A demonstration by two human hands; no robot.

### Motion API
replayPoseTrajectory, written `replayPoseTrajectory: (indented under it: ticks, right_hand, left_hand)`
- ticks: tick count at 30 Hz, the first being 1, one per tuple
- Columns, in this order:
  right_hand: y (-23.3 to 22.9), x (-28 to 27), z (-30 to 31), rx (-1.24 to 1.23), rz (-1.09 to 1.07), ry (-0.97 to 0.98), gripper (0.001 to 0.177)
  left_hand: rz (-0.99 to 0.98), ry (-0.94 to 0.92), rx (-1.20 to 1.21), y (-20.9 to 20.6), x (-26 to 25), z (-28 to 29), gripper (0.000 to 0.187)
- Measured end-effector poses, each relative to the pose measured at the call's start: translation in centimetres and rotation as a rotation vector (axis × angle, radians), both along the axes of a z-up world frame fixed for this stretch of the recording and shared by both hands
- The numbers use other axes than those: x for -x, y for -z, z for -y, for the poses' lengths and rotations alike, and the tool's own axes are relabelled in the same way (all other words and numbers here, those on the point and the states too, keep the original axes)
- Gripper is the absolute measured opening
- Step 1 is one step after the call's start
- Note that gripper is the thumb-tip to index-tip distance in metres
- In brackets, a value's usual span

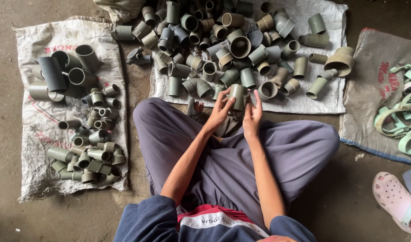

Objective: The person sits on the floor and cleans the edges of small green pipe fittings using a cloth. They pick up each fitting, wipe it, and place it back on the pile.

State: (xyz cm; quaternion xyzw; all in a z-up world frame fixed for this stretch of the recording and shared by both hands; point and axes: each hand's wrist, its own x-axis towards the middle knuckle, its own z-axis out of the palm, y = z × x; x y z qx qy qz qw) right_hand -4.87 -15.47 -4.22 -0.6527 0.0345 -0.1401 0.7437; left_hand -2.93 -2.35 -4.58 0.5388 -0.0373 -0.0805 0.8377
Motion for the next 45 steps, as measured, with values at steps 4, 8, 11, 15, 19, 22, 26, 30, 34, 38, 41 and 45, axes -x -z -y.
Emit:
replayPoseTrajectory:
  ticks: [4, 8, 11, 15, 19, 22, 26, 30, 34, 38, 41, 45]
  right_hand:
    - [-2.1, 0.1, -0.1, -0.070, -0.029, 0.088, 0.052]
    - [1.2, -0.8, 0.7, -0.036, -0.167, 0.242, 0.024]
    - [3.0, -0.7, 0.6, -0.002, -0.233, 0.249, 0.017]
    - [-0.9, 0.1, -1.0, -0.001, -0.224, 0.168, 0.023]
    - [0.5, -0.2, -0.4, -0.019, -0.216, 0.089, 0.029]
    - [2.0, -0.9, 0.0, -0.046, -0.242, 0.105, 0.025]
    - [1.7, -1.7, -0.4, -0.225, -0.263, 0.103, 0.025]
    - [5.2, -3.1, 2.1, -0.373, -0.279, 0.102, 0.032]
    - [6.4, -3.6, 3.1, -0.351, -0.320, 0.028, 0.028]
    - [6.3, -3.7, 3.2, -0.429, -0.428, 0.083, 0.036]
    - [5.7, -3.4, 3.1, -0.378, -0.446, 0.105, 0.037]
    - [5.5, -3.4, 3.4, -0.330, -0.437, 0.129, 0.036]
  left_hand:
    - [-0.016, 0.077, -0.033, -0.2, 0.0, 0.2, 0.051]
    - [-0.027, 0.085, -0.181, -2.3, 0.1, -0.1, 0.068]
    - [-0.034, 0.056, -0.441, -3.7, 0.4, -0.8, 0.081]
    - [-0.133, 0.027, -0.526, -5.3, 0.6, -1.1, 0.077]
    - [-0.129, -0.019, -0.542, -5.6, 0.7, -1.2, 0.075]
    - [-0.104, -0.033, -0.566, -5.7, 0.6, -1.2, 0.077]
    - [-0.106, -0.118, -0.467, -5.8, 0.8, -2.0, 0.072]
    - [-0.053, -0.323, -0.052, -6.6, 1.1, -4.5, 0.082]
    - [0.001, -0.521, -0.048, -12.3, 1.6, -12.6, 0.086]
    - [0.018, -0.825, -0.183, -14.5, 1.0, -22.9, 0.070]
    - [-0.052, -1.113, -0.353, -10.6, 0.1, -31.3, 0.070]
    - [-0.310, -1.443, -0.681, -6.5, 1.4, -40.9, 0.075]
